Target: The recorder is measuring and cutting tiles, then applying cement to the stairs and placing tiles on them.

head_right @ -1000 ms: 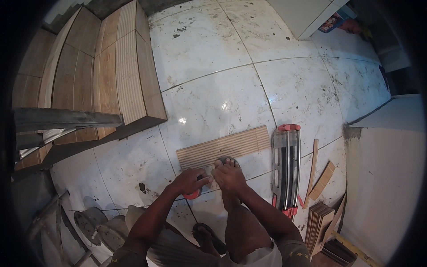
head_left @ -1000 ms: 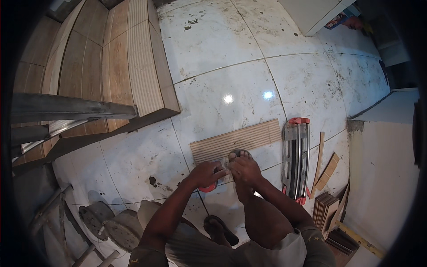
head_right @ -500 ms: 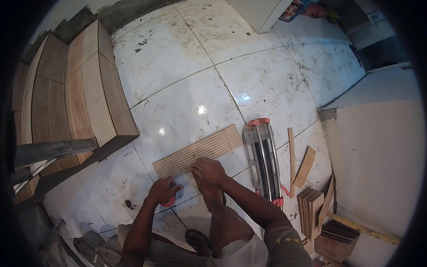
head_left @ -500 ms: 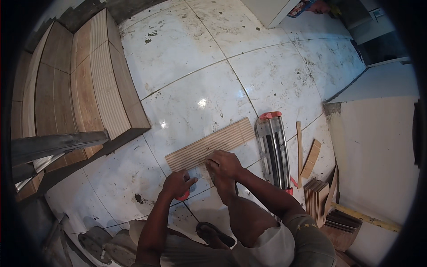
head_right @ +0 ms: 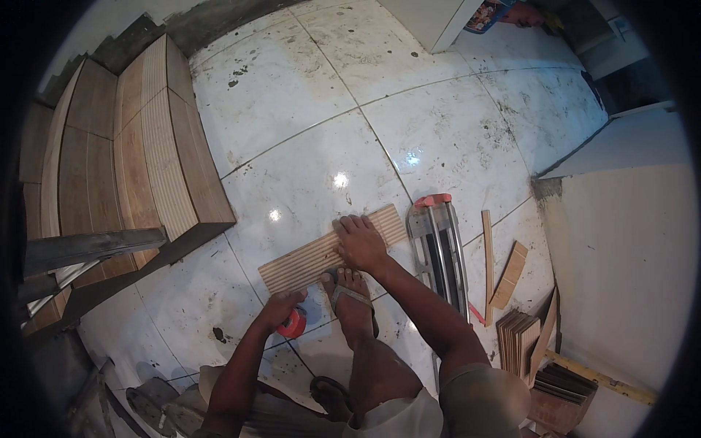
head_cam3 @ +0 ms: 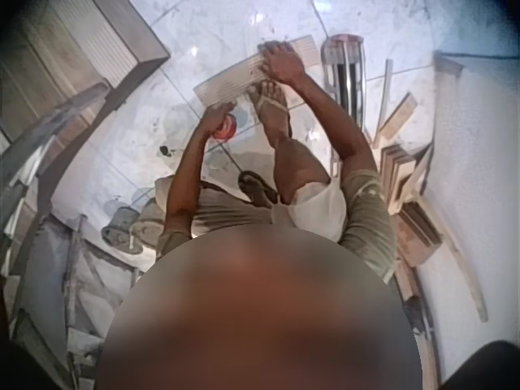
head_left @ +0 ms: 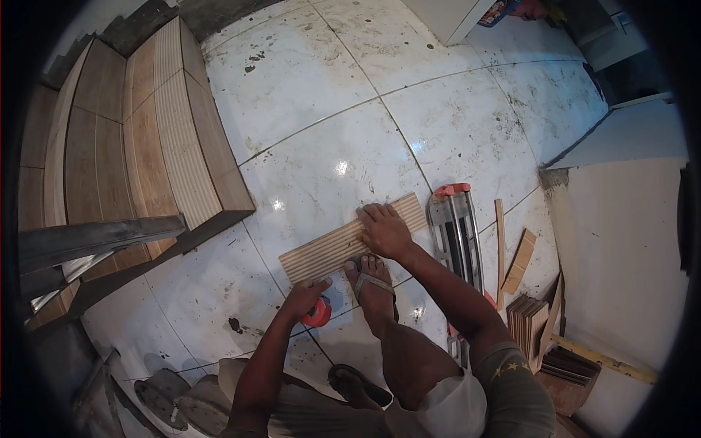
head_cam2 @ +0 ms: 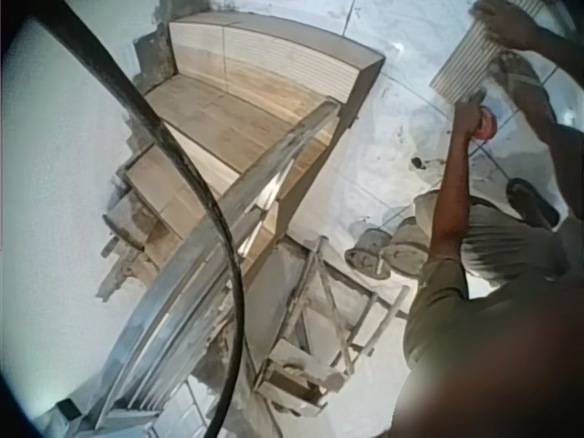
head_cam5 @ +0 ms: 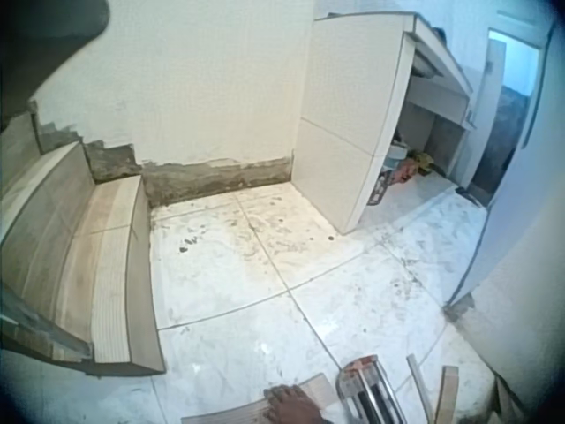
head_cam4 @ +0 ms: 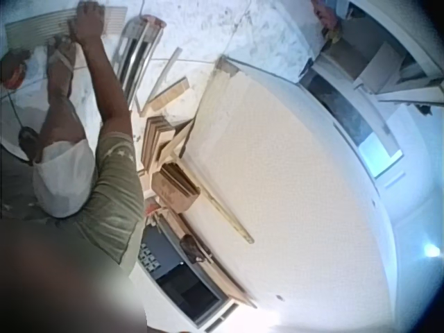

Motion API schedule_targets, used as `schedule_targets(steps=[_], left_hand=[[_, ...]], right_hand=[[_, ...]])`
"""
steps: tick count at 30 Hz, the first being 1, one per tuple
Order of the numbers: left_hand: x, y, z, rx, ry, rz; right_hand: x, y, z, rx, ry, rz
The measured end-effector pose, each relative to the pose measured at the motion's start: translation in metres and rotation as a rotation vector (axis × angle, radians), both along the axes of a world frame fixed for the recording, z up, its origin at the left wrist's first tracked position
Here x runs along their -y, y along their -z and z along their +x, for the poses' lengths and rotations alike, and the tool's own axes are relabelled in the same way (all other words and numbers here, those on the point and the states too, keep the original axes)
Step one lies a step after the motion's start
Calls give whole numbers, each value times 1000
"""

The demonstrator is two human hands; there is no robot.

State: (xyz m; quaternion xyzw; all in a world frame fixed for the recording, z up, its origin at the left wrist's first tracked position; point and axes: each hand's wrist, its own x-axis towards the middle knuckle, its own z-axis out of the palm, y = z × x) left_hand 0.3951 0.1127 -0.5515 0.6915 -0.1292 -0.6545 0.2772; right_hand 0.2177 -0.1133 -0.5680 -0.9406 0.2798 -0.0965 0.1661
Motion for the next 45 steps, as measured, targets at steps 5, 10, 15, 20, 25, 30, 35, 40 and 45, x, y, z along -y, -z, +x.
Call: schedule_targets(steps=[5,10,15,20,25,30,35,40,45], left_hand=[[-10,12,-5,-170,-192,47],[-17,23,-29,-244,-526,-68],[-7,8,-18,-104,-367,-240],[14,-9,-15,-43,-131,-199],[24,-12,-25,-156,-329,-412],[15,21,-4,-61,-583,-426],[-10,41,27,323,-339,-170],[-9,37,13,585,-104,-109],[1,23,25,626,-45,-51]], right_hand=[[18,-25,31,-480,-148,316],[26,-2,26,-372,-240,543],[56,-43,34,57,59,653],[89,-68,58,728,448,882],[91,-74,75,1011,453,1178],[32,-19,56,960,626,1499],[-16,25,25,839,722,1597],[-28,33,-8,648,862,1621],[-18,18,-27,247,835,1572]])
